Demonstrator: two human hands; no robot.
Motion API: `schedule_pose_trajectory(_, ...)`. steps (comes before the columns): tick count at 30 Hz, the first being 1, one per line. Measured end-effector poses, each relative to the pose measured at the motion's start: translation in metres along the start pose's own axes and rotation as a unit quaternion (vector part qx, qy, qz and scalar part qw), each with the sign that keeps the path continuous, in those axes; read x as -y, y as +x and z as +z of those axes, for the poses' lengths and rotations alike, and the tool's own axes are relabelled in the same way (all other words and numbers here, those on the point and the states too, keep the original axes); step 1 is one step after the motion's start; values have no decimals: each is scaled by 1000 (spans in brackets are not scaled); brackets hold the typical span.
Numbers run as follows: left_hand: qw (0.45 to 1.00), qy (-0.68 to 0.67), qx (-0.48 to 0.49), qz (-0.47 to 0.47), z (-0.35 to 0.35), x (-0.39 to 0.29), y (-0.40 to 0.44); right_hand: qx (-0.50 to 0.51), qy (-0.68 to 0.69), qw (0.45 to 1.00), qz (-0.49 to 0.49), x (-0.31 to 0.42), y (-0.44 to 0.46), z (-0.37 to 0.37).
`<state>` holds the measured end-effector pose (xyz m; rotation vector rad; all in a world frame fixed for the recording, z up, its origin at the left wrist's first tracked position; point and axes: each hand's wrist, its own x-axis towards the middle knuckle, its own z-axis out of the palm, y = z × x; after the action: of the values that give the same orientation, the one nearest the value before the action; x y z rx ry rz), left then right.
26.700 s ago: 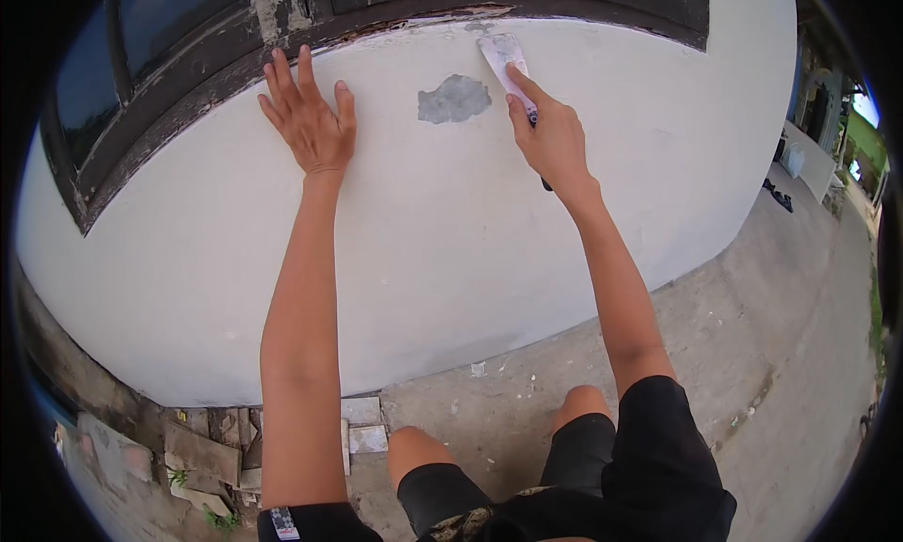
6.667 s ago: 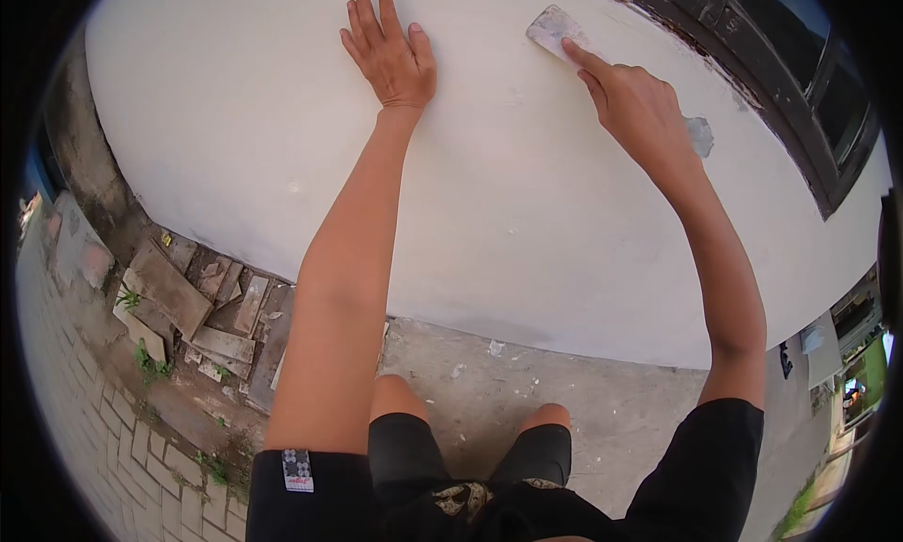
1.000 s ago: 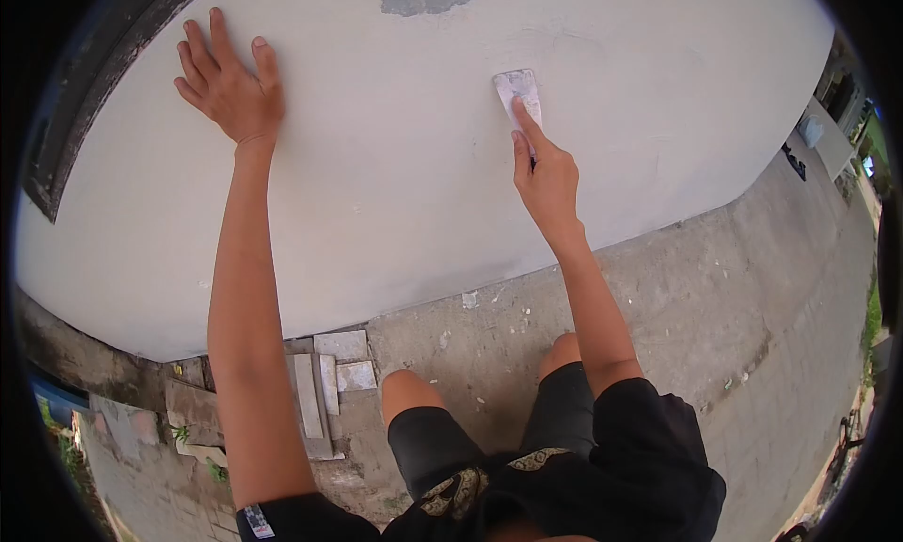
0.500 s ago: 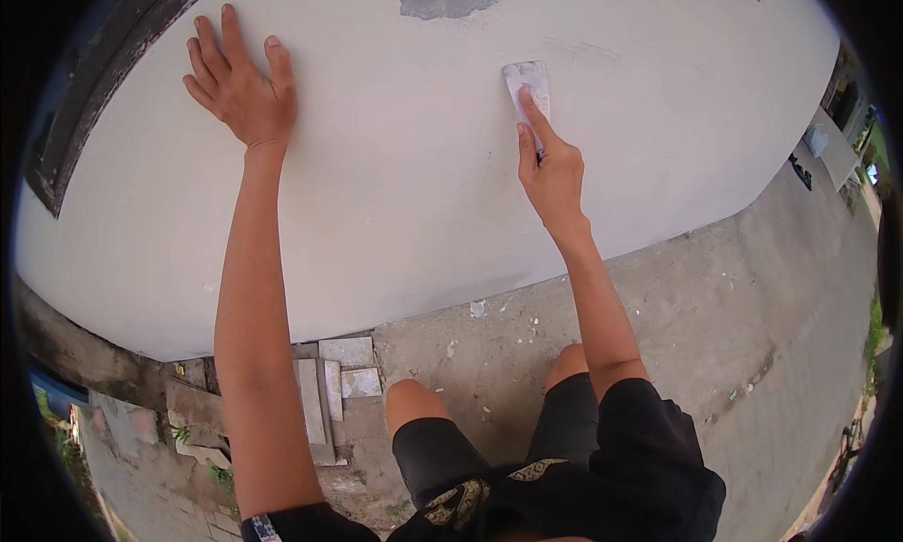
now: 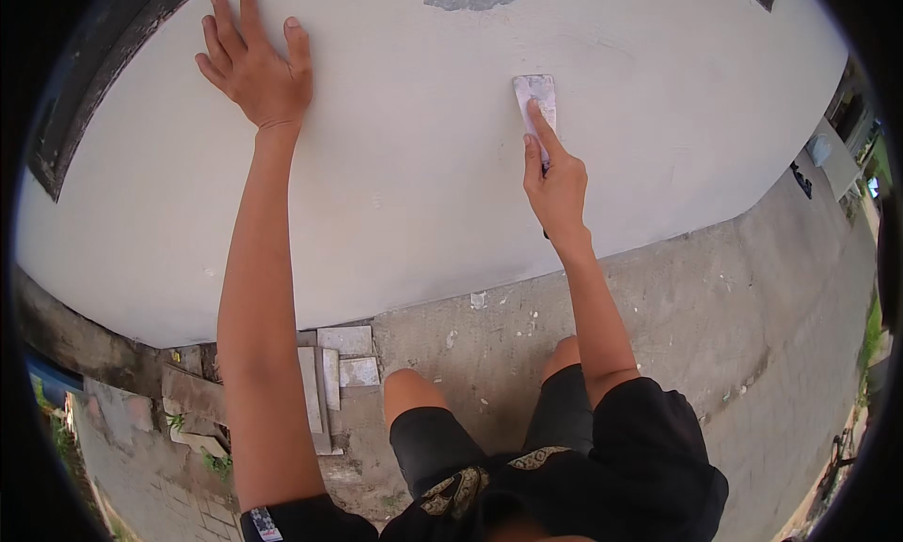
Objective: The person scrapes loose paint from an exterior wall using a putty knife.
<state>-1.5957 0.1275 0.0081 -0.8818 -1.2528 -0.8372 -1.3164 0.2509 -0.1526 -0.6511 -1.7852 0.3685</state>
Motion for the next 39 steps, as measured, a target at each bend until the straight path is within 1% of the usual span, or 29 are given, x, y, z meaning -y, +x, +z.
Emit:
schedule_pose_trajectory(2,1000,3,-8,3,1,3,3,1,-2,1000,-13,-9,-4,4)
schedule_pose_trajectory(5,1000,-5,-5,4,0,-1,-1,54,-17,997,44,23,17,-18)
schedule_pose_trajectory(8,1000,-7,0,0,-2,-2,1,8,2,1000,13,11,3,-6)
schedule_pose_trajectory(11,1000,-11,-10,-5,0,2,2,-14,34,999,-14,-17,-19,12)
schedule_pose_trajectory(14,1000,-9,-8,6,2,2,-2,49,23,998,39,17,19,-8)
schedule_pose_trajectory(17,1000,-12,-5,2,0,1,-3,-4,0,1000,-12,7,6,0)
schedule_pose_trajectory(20,1000,-6,0,-8,-3,-2,-1,-28,40,998,-29,-21,-19,18)
schedule_pose_trajectory(21,1000,-4,-5,-7,-2,-1,1,-31,43,998,-28,-13,-4,17)
schedule_pose_trajectory(23,1000,-7,-3,-3,0,-1,0,-20,43,999,-6,13,22,6)
schedule_pose_trajectory(26,1000,-13,3,-4,-2,-2,-2,-26,38,999,10,28,32,3)
schedule_pose_trajectory(29,1000,-11,0,-16,-1,1,0,-9,47,999,9,-2,-12,15)
schedule_pose_trajectory(31,1000,-18,1,-17,-1,-1,1,-24,44,999,-13,10,5,13)
schedule_pose_trajectory(33,1000,-20,-3,-3,-1,-1,1,-4,35,999,14,28,30,-1)
schedule_pose_trajectory(36,1000,-17,3,-3,-3,0,-2,-9,33,999,28,31,30,0)
schedule_pose_trajectory(38,1000,-11,-4,-6,-1,0,1,-4,24,1000,-2,10,4,7)
schedule_pose_trajectory(39,1000,-4,-5,-4,-2,0,1,0,21,1000,-16,14,-1,5)
